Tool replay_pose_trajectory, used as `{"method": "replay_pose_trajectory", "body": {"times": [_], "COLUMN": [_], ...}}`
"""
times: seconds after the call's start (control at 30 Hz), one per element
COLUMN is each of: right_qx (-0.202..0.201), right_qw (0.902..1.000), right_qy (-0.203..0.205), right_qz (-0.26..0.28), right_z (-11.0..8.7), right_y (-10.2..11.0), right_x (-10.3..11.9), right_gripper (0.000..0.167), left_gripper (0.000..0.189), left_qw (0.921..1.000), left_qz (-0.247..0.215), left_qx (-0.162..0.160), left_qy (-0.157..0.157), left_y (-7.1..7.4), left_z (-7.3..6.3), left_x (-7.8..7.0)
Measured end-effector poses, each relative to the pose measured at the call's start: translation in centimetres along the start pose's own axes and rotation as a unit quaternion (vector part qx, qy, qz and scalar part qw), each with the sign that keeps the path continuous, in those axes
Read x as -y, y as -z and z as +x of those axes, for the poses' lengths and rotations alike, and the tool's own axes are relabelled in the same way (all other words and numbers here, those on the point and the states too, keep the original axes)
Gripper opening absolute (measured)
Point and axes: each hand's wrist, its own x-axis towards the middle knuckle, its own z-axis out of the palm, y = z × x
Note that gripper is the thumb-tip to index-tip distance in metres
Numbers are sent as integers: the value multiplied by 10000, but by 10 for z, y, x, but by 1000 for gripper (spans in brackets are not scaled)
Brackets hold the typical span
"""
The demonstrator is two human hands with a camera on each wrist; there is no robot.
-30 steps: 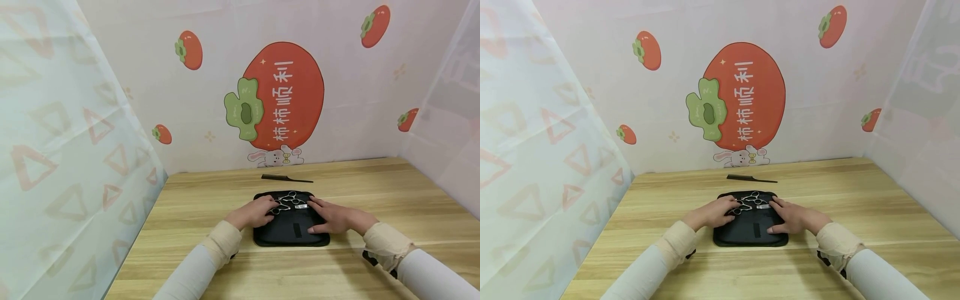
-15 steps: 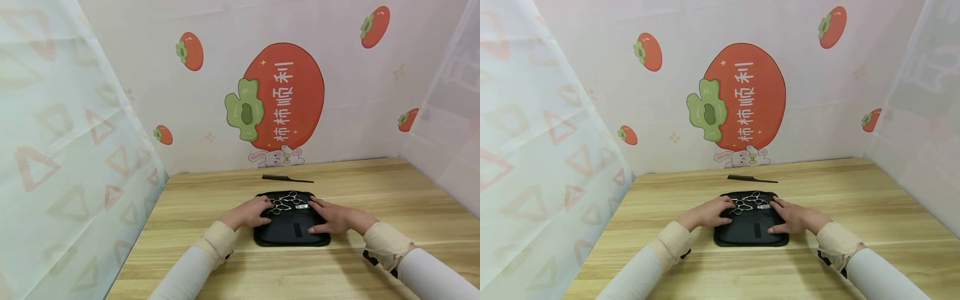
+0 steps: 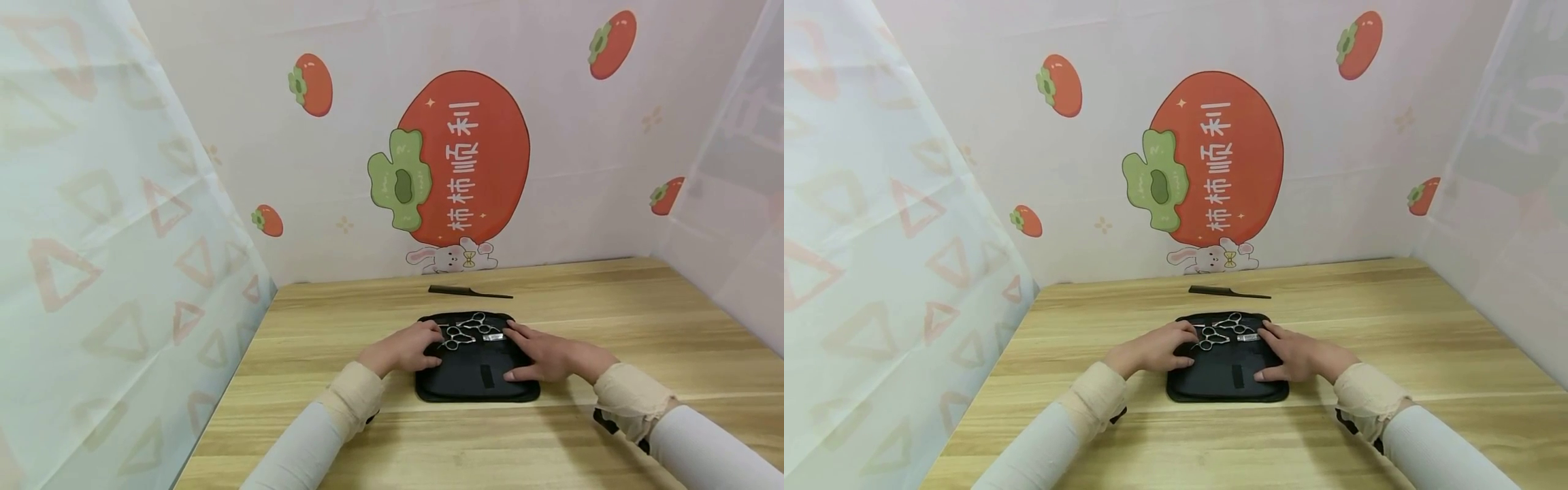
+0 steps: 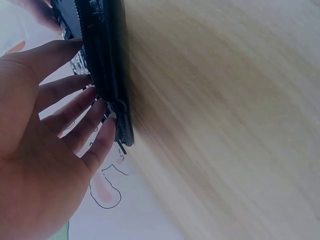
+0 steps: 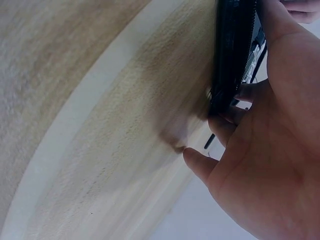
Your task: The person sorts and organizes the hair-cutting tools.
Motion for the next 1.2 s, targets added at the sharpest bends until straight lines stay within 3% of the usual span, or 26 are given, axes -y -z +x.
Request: {"method": "replay_pose_trajectory", "body": {"times": [0.47,0.7,1.2], "right_qx": [36,27,4], "right_qw": [10000,10000,10000], "right_qy": [-12,-61,-48], "right_qz": [79,28,-52], "right_z": [-1,-1,2], "right_y": [0,1,-1], "right_x": [1,1,-2], "right_gripper": [101,102,102], "left_gripper": [39,32,31], "left_qw": [9999,9995,9993], "left_qz": [-117,-291,-242], "left_qx": [-46,-116,-289], "left_qy": [-78,-86,20], "left_y": [0,7,20], "left_z": [-1,-2,15], "left_x": [8,14,26]}}
